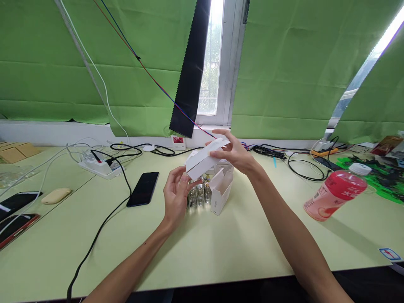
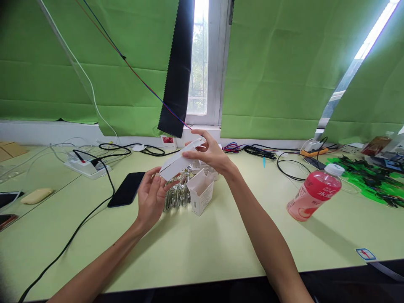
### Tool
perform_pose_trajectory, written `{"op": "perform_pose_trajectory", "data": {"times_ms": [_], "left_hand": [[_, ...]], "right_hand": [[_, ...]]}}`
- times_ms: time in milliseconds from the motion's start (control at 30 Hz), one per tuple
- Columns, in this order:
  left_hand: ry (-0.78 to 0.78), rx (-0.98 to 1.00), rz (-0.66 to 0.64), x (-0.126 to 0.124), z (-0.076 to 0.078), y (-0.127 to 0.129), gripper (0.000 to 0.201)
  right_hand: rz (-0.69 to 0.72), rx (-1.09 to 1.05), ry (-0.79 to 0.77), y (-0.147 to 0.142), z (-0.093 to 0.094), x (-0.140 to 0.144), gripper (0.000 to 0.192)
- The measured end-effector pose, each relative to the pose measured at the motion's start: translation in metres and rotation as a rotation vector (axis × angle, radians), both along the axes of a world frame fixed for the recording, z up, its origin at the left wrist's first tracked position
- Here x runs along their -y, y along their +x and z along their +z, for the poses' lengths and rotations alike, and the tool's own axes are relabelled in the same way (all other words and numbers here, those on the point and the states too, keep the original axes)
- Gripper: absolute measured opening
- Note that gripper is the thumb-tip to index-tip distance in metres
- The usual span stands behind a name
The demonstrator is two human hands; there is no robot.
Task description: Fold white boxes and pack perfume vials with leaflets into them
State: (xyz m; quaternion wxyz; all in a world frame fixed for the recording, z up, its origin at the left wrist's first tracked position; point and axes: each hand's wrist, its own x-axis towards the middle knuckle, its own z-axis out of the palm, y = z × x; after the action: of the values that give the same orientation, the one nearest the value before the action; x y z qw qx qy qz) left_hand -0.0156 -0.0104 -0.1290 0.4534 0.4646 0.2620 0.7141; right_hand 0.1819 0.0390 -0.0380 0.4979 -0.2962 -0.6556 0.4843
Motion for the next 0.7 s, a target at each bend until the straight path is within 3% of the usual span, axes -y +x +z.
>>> {"op": "perform_pose_trajectory", "data": {"times_ms": [700], "left_hand": [[0.007, 0.005, -0.006, -0.002, -0.0032, -0.0019, 0.037]], "right_hand": [[-0.007, 0.005, 0.006, -0.0005, -0.0011, -0.0013, 0.077]]}}
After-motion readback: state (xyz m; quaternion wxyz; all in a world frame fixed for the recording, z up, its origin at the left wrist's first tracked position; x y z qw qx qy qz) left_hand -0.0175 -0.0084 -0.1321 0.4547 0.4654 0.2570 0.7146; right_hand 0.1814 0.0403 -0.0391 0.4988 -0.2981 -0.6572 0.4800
